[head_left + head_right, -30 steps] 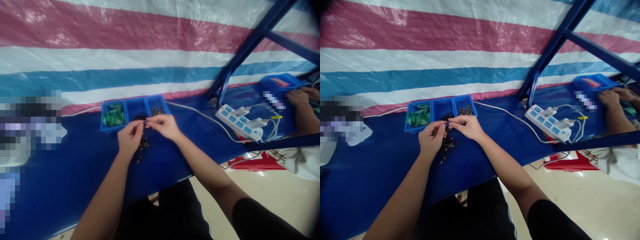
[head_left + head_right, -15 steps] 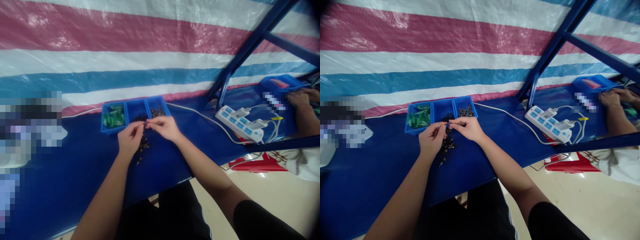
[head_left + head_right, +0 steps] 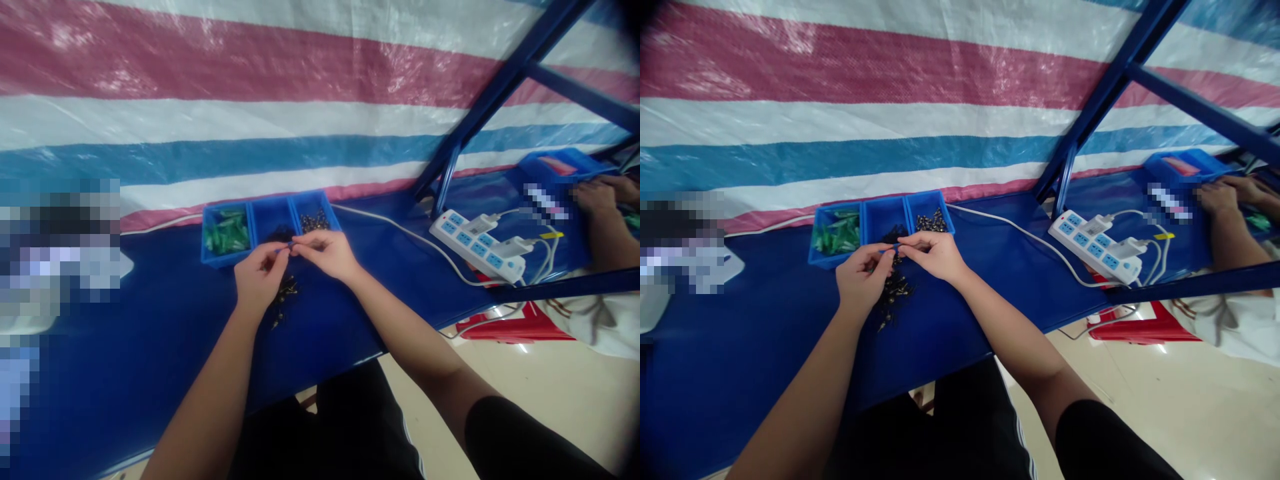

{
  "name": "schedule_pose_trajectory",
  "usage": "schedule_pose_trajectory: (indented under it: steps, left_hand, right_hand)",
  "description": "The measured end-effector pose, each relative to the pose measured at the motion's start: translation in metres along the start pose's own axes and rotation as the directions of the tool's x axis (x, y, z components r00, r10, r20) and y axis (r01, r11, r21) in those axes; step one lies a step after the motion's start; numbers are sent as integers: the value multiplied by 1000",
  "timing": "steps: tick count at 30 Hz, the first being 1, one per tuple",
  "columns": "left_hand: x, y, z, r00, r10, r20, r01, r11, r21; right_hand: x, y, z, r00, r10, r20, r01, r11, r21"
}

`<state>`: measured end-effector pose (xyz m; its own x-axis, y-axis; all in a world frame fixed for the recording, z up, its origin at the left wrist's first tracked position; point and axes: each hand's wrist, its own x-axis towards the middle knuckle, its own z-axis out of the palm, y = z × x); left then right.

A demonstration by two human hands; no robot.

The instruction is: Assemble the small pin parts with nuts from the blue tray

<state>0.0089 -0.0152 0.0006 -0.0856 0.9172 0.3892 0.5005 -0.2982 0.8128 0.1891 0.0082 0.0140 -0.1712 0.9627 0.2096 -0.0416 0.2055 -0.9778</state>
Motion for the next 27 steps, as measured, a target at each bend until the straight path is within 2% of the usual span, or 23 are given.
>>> schedule_pose_trajectory:
  steps: [19,23,27]
  left_hand:
    - [-1,-5,3,1000,-22,9,23,999,-44]
    - [-1,-2,2,998,-48,39,51,995,-88]
    - [-1,1,1,999,-33,33,35,997,-64]
  right_hand:
    - [-1,-4,1,999,-10,37,9,1000,22]
    - [-1,-3,1,999,-19,40,18,999,38]
    - [0,-2,0,1000,11,16,-12,998,58]
